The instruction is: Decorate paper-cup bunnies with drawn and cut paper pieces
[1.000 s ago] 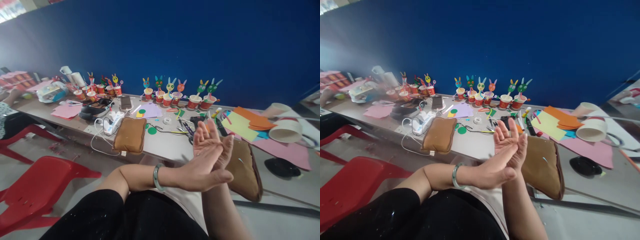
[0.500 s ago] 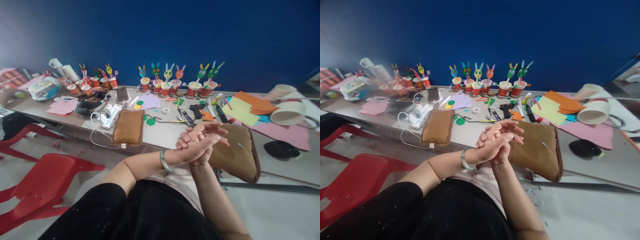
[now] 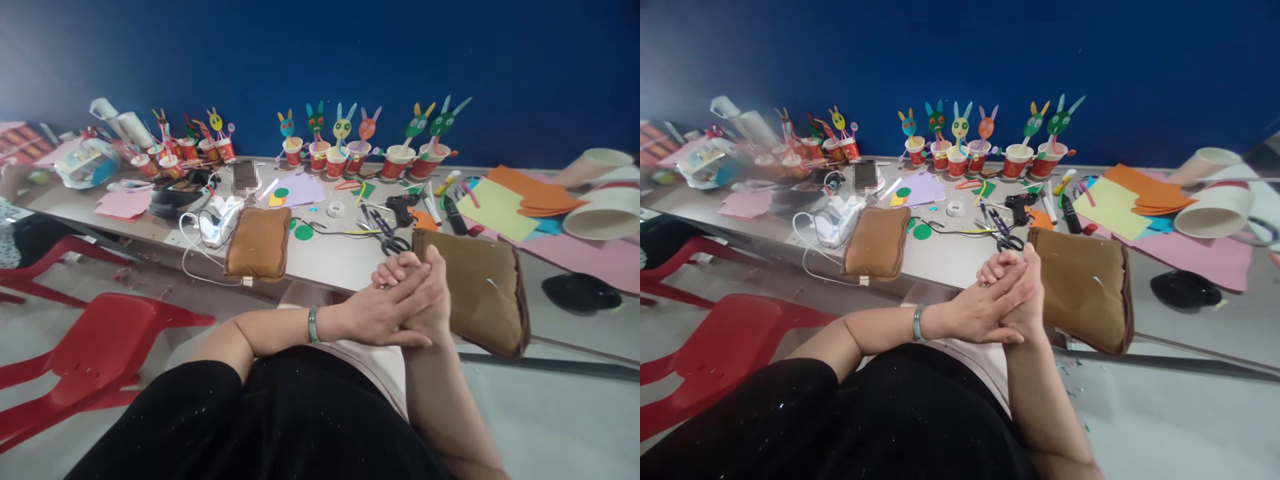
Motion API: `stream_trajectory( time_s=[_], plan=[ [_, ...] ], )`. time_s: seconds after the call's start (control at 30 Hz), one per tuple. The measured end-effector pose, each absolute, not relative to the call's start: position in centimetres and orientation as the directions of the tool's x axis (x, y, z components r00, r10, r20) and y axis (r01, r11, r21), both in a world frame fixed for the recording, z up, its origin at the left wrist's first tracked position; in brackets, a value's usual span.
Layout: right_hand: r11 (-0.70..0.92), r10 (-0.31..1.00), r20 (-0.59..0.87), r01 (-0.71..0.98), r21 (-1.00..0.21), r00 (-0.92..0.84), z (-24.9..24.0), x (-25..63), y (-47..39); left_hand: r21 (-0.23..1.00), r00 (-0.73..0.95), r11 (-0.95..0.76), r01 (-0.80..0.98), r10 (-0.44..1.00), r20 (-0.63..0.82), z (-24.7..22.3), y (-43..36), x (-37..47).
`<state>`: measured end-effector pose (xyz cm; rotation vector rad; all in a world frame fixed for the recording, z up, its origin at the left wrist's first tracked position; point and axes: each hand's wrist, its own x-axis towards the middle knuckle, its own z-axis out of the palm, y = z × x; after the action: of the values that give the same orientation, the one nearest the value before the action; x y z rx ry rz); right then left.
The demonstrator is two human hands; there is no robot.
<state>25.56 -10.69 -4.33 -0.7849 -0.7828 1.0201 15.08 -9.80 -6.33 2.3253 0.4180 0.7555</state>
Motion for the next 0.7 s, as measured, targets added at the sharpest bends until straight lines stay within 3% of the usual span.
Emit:
stream_trajectory(
  time_s=[0.1, 0.17, 0.3, 0.4, 0.53, 0.63, 0.7],
  plan=[
    [0.144, 0.974, 0.027, -0.524, -0.840, 0.226, -2.8, 27.0, -11.1, 0.546, 0.876, -0.833, 0.088, 0.326, 0.356, -7.2, -10.0, 13.0],
    [0.092, 0.976, -0.034, -0.554, -0.828, 0.213, -1.9, 27.5, -11.6, 0.503, 0.906, -0.856, 0.124, 0.304, 0.293, -7.3, -9.9, 11.0],
    [0.233, 0.904, 0.025, -0.445, -0.865, 0.426, -1.3, 27.6, -13.3, 0.518, 0.874, -0.816, 0.257, 0.425, 0.235, -6.7, -9.0, 6.6],
    [0.306, 0.815, 0.110, -0.262, -0.915, 0.569, -2.2, 27.6, -14.4, 0.536, 0.740, -0.732, 0.420, 0.619, 0.265, -5.9, -8.0, 3.5],
    [0.264, 0.802, 0.113, -0.178, -0.948, 0.587, -4.4, 28.1, -15.5, 0.528, 0.484, -0.566, 0.633, 0.822, 0.300, -4.9, -6.5, -0.1],
    [0.213, 0.794, 0.113, -0.099, -0.972, 0.597, -6.1, 28.4, -16.4, 0.517, 0.288, -0.436, 0.737, 0.894, 0.344, -4.3, -5.3, -2.0],
    [0.173, 0.797, 0.110, -0.050, -0.984, 0.594, -7.0, 28.5, -16.9, 0.480, 0.247, -0.404, 0.779, 0.901, 0.358, -3.8, -4.1, -2.7]
  ],
)
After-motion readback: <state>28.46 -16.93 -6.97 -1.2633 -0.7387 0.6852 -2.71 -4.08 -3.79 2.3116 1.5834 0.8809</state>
